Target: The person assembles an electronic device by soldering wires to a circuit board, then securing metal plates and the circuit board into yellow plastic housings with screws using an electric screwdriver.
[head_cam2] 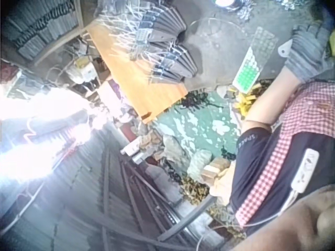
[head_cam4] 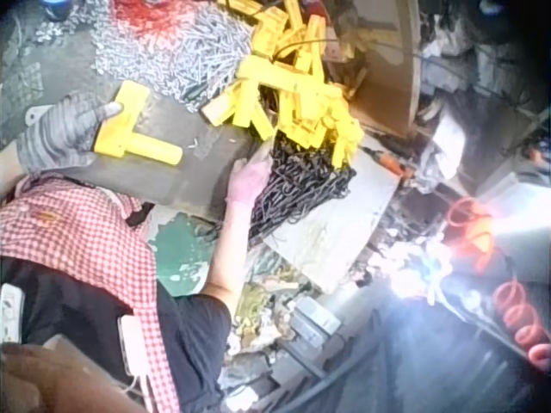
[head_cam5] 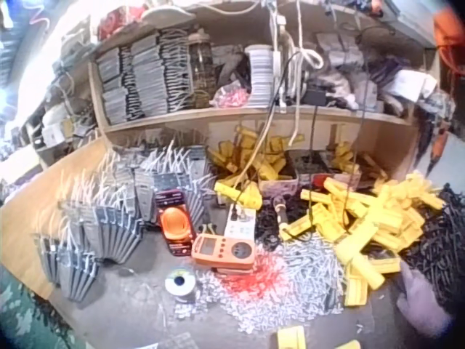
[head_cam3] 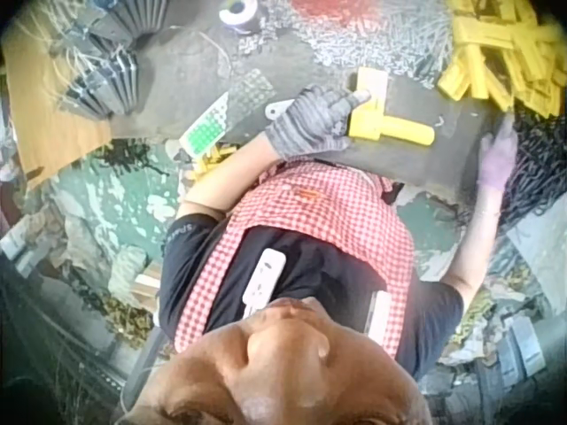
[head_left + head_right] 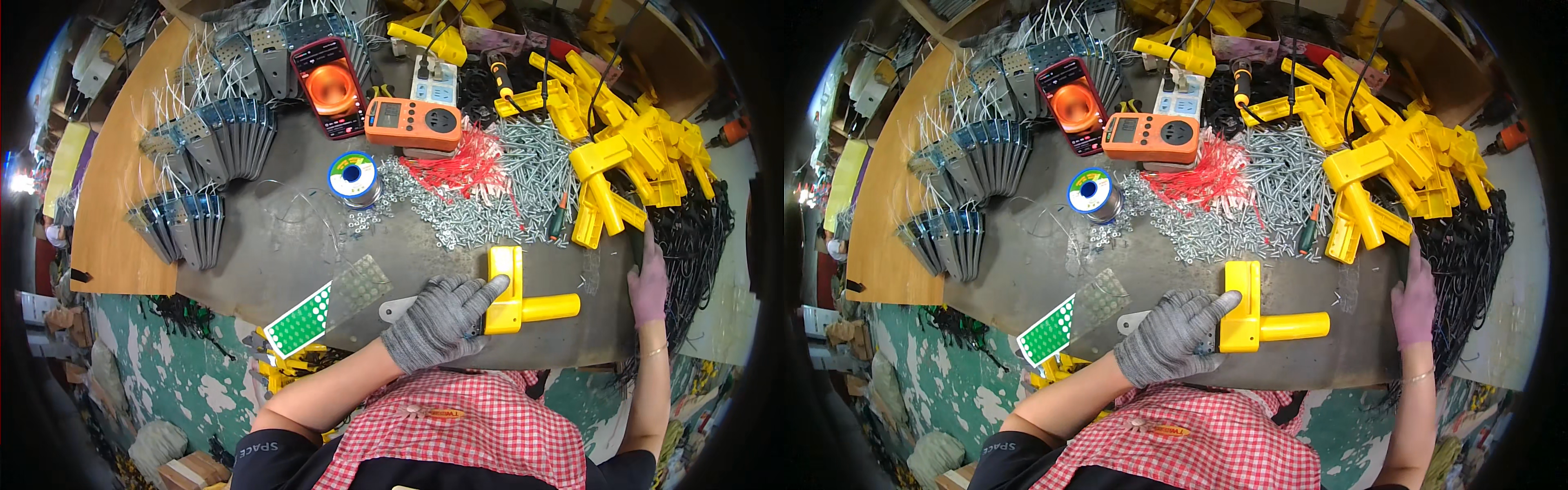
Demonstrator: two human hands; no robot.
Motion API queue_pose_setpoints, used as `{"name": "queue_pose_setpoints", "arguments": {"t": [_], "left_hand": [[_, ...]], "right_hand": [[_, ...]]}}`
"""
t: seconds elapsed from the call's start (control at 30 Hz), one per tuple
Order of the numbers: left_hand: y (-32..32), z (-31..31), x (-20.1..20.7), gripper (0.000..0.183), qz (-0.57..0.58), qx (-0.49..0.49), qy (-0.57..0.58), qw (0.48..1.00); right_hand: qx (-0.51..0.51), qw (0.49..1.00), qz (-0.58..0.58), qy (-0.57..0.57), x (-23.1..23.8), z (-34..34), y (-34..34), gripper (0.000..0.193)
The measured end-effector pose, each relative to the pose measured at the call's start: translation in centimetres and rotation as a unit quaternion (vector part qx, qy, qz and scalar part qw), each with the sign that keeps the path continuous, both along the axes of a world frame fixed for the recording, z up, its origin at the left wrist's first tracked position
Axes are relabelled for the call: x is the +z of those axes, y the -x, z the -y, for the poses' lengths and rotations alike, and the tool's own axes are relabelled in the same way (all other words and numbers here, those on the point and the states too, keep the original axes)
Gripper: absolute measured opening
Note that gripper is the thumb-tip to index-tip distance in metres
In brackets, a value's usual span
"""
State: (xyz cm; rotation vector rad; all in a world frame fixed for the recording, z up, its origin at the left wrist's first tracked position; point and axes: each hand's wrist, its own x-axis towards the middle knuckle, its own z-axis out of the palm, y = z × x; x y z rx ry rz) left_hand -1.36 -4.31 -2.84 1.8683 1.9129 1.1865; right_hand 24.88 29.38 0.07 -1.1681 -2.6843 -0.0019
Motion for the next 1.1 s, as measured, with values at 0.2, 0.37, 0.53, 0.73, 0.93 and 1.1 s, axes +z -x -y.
{"name": "queue_pose_setpoints", "arguments": {"t": [0.2, 0.37, 0.53, 0.73, 0.93, 1.1], "left_hand": [[0.1, 0.3, 0.1, 0.098, 0.009, 0.005, 0.02, 1.0], [-0.3, 0.0, -0.1, 0.099, 0.005, 0.009, 0.035, 0.999], [0.4, 0.6, 0.2, 0.1, 0.013, -0.005, 0.063, 0.998], [0.7, 0.4, 1.5, 0.096, 0.004, 0.013, 0.052, 0.999], [0.5, 0.1, 1.1, 0.094, 0.018, 0.004, 0.059, 0.998], [0.5, 0.3, 1.1, 0.095, 0.002, 0.01, 0.058, 0.998]], "right_hand": [[-0.105, 0.889, -0.152, 0.419, 4.0, 0.7, 1.9, 0.074], [-0.036, 0.518, -0.436, 0.735, 3.4, 5.9, 3.1, 0.05], [-0.141, 0.41, -0.536, 0.725, 6.9, 9.8, 8.8, 0.043], [-0.103, 0.314, -0.632, 0.701, 2.7, 9.0, 9.4, 0.016], [-0.127, 0.296, -0.694, 0.644, 1.1, 10.3, 8.8, 0.021], [-0.059, 0.273, -0.719, 0.636, -1.1, 10.5, 8.2, 0.023]]}}
